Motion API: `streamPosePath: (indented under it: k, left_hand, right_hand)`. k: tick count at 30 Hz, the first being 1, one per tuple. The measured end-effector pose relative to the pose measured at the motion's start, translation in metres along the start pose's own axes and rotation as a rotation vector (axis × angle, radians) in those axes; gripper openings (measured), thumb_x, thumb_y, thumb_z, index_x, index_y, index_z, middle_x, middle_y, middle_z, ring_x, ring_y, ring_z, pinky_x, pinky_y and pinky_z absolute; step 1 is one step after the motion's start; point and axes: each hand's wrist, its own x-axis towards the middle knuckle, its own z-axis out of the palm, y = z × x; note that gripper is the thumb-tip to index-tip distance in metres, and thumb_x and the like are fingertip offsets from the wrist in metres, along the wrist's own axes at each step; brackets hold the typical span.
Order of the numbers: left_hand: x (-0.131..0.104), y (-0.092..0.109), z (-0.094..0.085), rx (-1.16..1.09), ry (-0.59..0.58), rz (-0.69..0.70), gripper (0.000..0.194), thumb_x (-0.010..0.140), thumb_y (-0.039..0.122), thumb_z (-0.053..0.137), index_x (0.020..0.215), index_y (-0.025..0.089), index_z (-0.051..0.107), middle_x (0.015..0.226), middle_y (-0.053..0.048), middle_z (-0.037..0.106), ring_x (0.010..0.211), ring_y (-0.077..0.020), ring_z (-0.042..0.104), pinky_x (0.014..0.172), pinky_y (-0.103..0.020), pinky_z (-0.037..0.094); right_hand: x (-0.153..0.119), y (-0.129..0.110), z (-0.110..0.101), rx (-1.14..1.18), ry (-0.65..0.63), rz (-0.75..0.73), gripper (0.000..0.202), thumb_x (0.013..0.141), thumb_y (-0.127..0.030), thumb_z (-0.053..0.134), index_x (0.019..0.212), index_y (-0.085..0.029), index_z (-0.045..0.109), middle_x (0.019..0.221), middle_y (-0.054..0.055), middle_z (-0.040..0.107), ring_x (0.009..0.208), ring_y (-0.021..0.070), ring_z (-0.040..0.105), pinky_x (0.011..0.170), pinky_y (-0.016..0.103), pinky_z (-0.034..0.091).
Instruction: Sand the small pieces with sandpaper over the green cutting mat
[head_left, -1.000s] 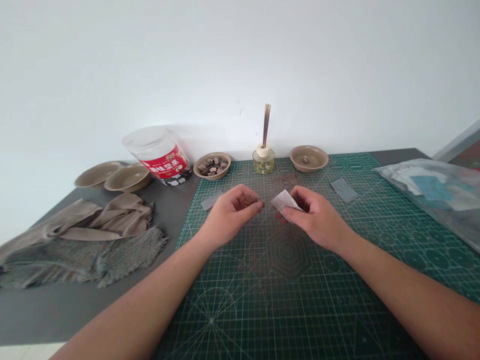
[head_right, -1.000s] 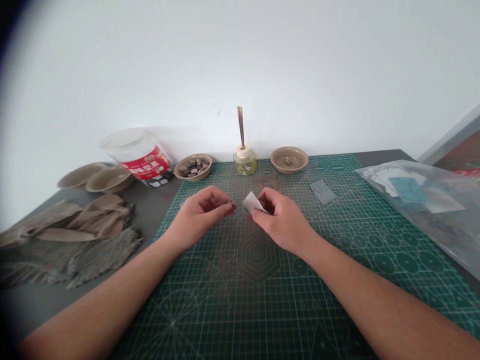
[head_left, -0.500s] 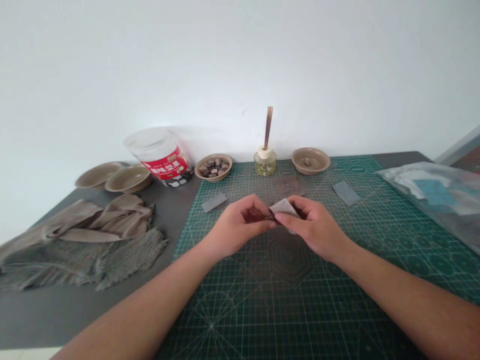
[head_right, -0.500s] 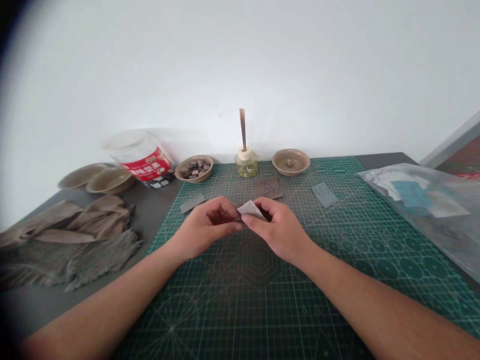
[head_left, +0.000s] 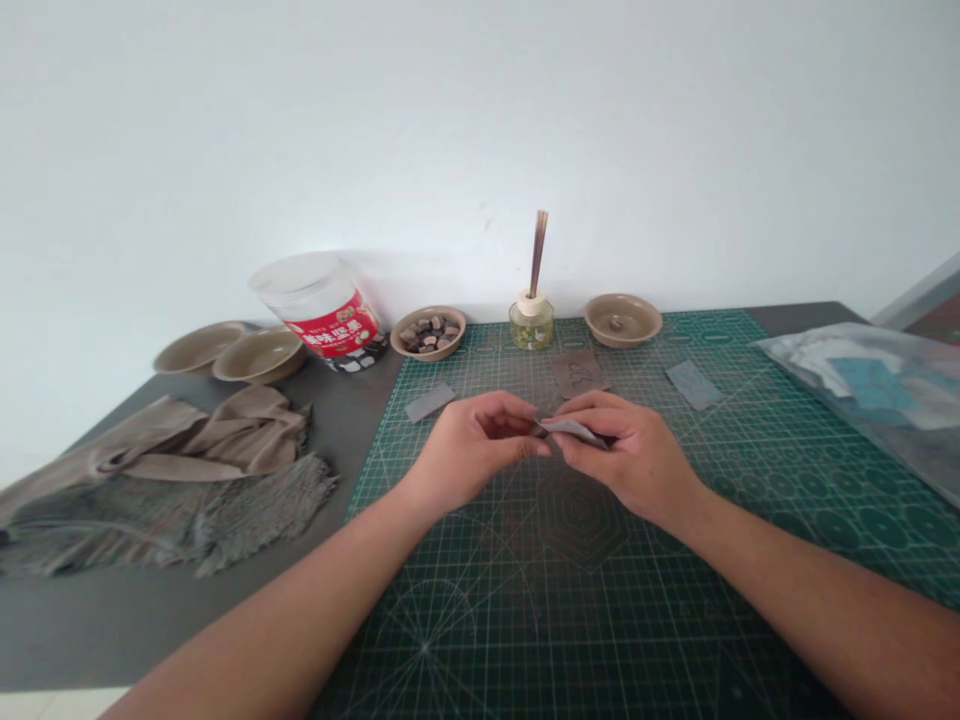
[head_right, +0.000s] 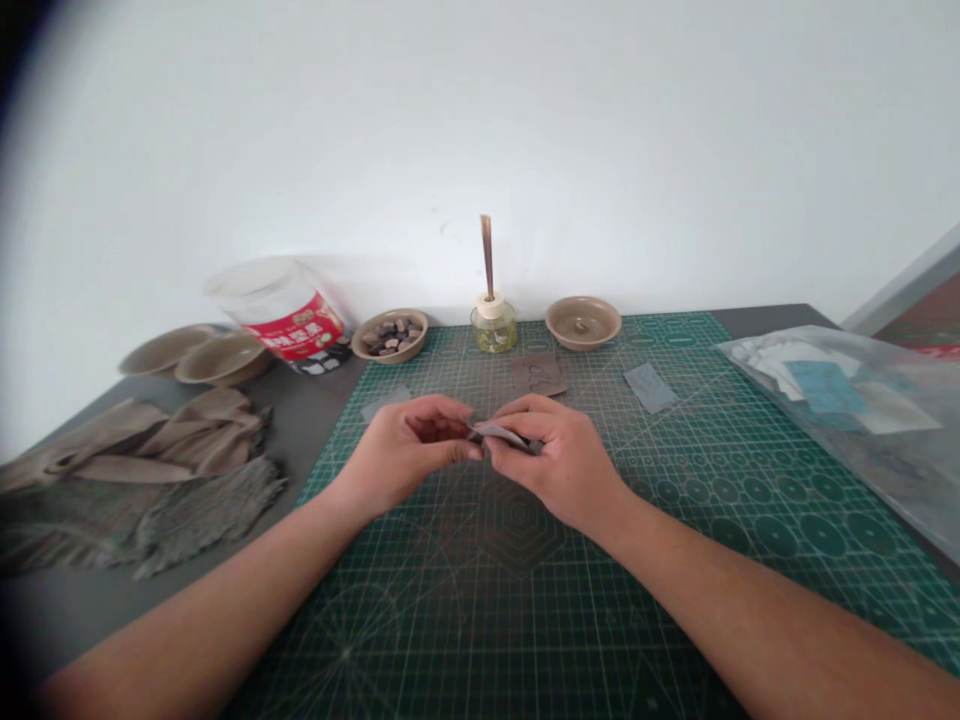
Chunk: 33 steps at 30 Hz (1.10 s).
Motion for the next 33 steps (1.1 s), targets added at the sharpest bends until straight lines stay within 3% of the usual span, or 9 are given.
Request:
streamPosePath:
  k: [5,10,15,19,33]
  left_hand:
    - [-0.001,0.0021,0.0008,0.035,0.008,-0.015,0.024,0.071,0.024,0.083,0.09,0.015,0.07,0.086,-0.005,0.077,0.081,-0.0191,0.073,0.079,-0.034,0.059]
    - [-0.0024,0.0026,0.0025,-0.052,0.004,0.048,0.035,0.071,0.015,0.082,0.099,0.018,0.062,0.09,-0.003,0.075,0.083,-0.0179,0.073,0.081,-0.033,0.06]
    - [-0.0037,0.0056,0.0036,0.016,0.042,0.063,0.04,0.068,0.021,0.085,0.094,0.019,0.055,0.083,-0.001,0.073,0.078,-0.0183,0.073,0.072,-0.032,0.061]
    - [-0.0042,0.0064,0.0027,-0.001,0.011,0.098,0.037,0.07,0.018,0.083,0.093,0.019,0.055,0.09,-0.002,0.074,0.082,-0.0181,0.074,0.079,-0.034,0.061]
    - [-0.0073,0.0061,0.003,0.03,-0.011,0.109,0.036,0.071,0.017,0.082,0.094,0.02,0.054,0.086,-0.001,0.071,0.077,-0.0155,0.071,0.073,-0.029,0.059]
  right_hand:
    - [-0.0001,0.0002,0.0003,-0.025,0.016,-0.002,0.017,0.085,-0.021,0.069,0.097,-0.027,0.079,0.098,0.002,0.073,0.089,0.0184,0.068,0.08,0.031,0.052]
    - [0.0005,0.0036,0.0013,0.026,-0.017,0.035,0.015,0.085,-0.023,0.069,0.095,-0.027,0.08,0.096,0.003,0.071,0.088,0.0186,0.067,0.078,0.032,0.052]
    - [0.0004,0.0047,0.0007,-0.038,0.001,0.004,0.019,0.084,-0.022,0.069,0.097,-0.029,0.08,0.095,0.002,0.071,0.086,0.0184,0.067,0.076,0.031,0.052]
    - [-0.0006,0.0034,0.0001,-0.039,-0.023,-0.032,0.02,0.083,-0.022,0.07,0.099,-0.03,0.08,0.095,0.002,0.071,0.085,0.0179,0.067,0.075,0.031,0.052]
    - [-0.0023,0.0033,0.0022,-0.057,-0.018,-0.069,0.02,0.083,-0.019,0.071,0.099,-0.027,0.08,0.094,0.002,0.071,0.082,0.0161,0.066,0.069,0.027,0.051]
